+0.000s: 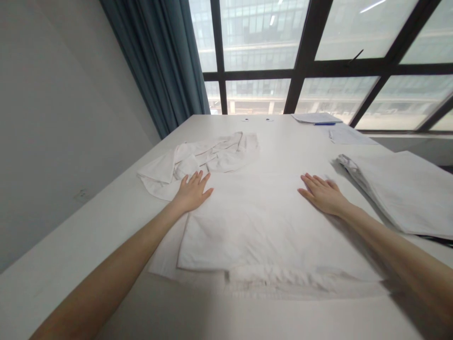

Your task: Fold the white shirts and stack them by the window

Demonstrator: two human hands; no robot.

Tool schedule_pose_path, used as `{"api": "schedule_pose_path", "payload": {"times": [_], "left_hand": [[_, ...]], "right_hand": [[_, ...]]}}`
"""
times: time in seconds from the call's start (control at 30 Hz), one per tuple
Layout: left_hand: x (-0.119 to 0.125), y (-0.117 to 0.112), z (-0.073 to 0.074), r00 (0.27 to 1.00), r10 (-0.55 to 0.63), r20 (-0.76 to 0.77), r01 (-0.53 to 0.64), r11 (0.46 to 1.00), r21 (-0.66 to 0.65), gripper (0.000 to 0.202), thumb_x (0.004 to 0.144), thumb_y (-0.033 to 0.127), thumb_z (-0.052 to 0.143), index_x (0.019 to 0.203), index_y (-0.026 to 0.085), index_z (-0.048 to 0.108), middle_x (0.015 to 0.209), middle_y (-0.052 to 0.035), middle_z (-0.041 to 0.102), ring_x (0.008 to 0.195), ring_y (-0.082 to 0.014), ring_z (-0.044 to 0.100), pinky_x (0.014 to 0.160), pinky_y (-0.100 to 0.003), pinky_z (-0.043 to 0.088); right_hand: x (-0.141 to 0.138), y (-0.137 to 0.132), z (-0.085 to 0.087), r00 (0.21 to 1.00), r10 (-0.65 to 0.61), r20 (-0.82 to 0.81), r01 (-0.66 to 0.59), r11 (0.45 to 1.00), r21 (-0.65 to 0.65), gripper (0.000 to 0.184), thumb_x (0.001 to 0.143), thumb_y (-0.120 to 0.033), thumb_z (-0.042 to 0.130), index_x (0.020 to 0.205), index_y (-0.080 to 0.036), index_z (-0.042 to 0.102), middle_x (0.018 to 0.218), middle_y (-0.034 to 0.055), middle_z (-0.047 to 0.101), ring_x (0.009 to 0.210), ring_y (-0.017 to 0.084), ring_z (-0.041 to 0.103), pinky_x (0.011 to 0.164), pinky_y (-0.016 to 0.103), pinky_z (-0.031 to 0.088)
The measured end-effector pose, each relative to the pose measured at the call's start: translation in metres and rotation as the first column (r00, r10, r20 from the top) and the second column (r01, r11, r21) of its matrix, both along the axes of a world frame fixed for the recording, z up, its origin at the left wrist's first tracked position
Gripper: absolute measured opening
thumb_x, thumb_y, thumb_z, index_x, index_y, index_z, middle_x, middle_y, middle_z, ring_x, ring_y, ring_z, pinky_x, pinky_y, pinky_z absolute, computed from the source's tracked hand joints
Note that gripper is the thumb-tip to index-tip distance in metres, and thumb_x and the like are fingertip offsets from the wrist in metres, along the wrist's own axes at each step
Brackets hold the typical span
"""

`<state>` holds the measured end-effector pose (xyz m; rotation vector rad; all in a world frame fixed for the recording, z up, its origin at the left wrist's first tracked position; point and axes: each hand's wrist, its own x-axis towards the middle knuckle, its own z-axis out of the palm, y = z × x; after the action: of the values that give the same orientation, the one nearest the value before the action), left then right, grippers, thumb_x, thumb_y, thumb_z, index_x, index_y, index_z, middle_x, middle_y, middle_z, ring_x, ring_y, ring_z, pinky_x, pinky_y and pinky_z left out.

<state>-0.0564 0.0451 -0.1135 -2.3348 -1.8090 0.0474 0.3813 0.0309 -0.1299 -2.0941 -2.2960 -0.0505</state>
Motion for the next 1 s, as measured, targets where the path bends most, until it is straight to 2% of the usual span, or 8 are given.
{"api": "schedule_pose_path", "payload": {"times": [0.07, 0.13, 0.3, 0.4, 0.5, 0.63, 0.87, 1.0], "left_hand": [[0.013, 0.003, 0.005, 1.000, -0.011, -0.022, 0.012, 0.999, 0.041, 0.057, 0.099, 0.037, 0.035, 0.148, 0.007, 0.037, 0.156, -0.0210, 0.030, 0.147, -0.0313, 0.025, 0.117, -0.052, 0.018], [0.034, 0.007, 0.009, 0.998, -0.065, -0.009, 0.065, 0.997, 0.051, 0.054, 0.099, 0.034, 0.035, 0.147, 0.008, 0.038, 0.159, -0.0184, 0.025, 0.148, -0.0299, 0.020, 0.118, -0.050, 0.017], [0.104, 0.013, 0.003, 0.951, -0.283, 0.125, 0.294, 0.952, -0.084, 0.058, 0.101, 0.044, 0.031, 0.150, 0.014, 0.033, 0.161, -0.0122, 0.022, 0.150, -0.0272, 0.016, 0.117, -0.045, 0.023], [0.125, 0.011, -0.008, 0.939, -0.294, 0.180, 0.307, 0.950, -0.052, 0.058, 0.101, 0.042, 0.028, 0.152, 0.014, 0.030, 0.161, -0.0116, 0.023, 0.149, -0.0283, 0.018, 0.118, -0.048, 0.021], [0.120, 0.008, -0.013, 0.935, -0.290, 0.205, 0.305, 0.951, -0.046, 0.061, 0.101, 0.047, 0.027, 0.153, 0.016, 0.028, 0.160, -0.0113, 0.024, 0.149, -0.0297, 0.019, 0.118, -0.051, 0.020], [0.090, 0.009, -0.009, 0.947, -0.251, 0.199, 0.276, 0.955, -0.107, 0.065, 0.100, 0.054, 0.026, 0.153, 0.016, 0.027, 0.161, -0.0119, 0.022, 0.148, -0.0307, 0.019, 0.117, -0.053, 0.019], [0.039, 0.002, -0.012, 0.966, -0.214, 0.146, 0.220, 0.975, -0.030, 0.058, 0.101, 0.046, 0.029, 0.151, 0.017, 0.031, 0.159, -0.0108, 0.028, 0.148, -0.0232, 0.022, 0.119, -0.046, 0.017], [0.031, -0.003, -0.012, 0.965, -0.199, 0.169, 0.198, 0.980, 0.024, 0.052, 0.101, 0.040, 0.032, 0.148, 0.020, 0.038, 0.157, -0.0081, 0.034, 0.147, -0.0219, 0.026, 0.119, -0.046, 0.019]], "right_hand": [[-0.013, 0.004, 0.006, 1.000, -0.013, -0.014, 0.013, 1.000, -0.004, 0.061, 0.096, -0.044, 0.029, 0.147, -0.013, 0.041, 0.155, 0.0165, 0.036, 0.141, 0.034, 0.034, 0.111, 0.060, 0.027], [-0.035, 0.011, 0.010, 0.999, 0.030, -0.034, -0.030, 1.000, -0.001, 0.057, 0.094, -0.036, 0.034, 0.145, -0.012, 0.043, 0.153, 0.0179, 0.038, 0.140, 0.034, 0.037, 0.109, 0.061, 0.030], [-0.094, 0.022, 0.008, 0.968, 0.236, -0.082, -0.234, 0.972, 0.033, 0.055, 0.097, -0.035, 0.028, 0.149, -0.020, 0.037, 0.157, 0.0057, 0.034, 0.144, 0.025, 0.030, 0.114, 0.050, 0.029], [-0.105, 0.019, 0.003, 0.955, 0.280, -0.093, -0.277, 0.960, 0.050, 0.057, 0.100, -0.040, 0.021, 0.151, -0.022, 0.035, 0.158, 0.0045, 0.032, 0.145, 0.027, 0.027, 0.116, 0.051, 0.026], [-0.093, 0.014, 0.001, 0.954, 0.283, -0.101, -0.278, 0.959, 0.053, 0.060, 0.099, -0.051, 0.019, 0.152, -0.025, 0.033, 0.159, 0.0050, 0.031, 0.145, 0.028, 0.027, 0.114, 0.053, 0.027], [-0.057, 0.013, -0.001, 0.967, 0.230, -0.106, -0.227, 0.973, 0.044, 0.063, 0.098, -0.057, 0.020, 0.153, -0.027, 0.031, 0.159, 0.0054, 0.030, 0.146, 0.027, 0.027, 0.114, 0.054, 0.027], [0.018, 0.008, -0.005, 0.998, -0.008, -0.060, 0.011, 0.998, 0.056, 0.067, 0.096, -0.055, 0.021, 0.148, -0.017, 0.040, 0.156, 0.0101, 0.036, 0.143, 0.028, 0.033, 0.114, 0.055, 0.026], [0.044, -0.007, -0.010, 0.983, -0.158, -0.096, 0.172, 0.971, 0.165, 0.070, 0.093, -0.054, 0.027, 0.142, -0.008, 0.045, 0.148, 0.0209, 0.045, 0.135, 0.037, 0.043, 0.104, 0.059, 0.038]]}}
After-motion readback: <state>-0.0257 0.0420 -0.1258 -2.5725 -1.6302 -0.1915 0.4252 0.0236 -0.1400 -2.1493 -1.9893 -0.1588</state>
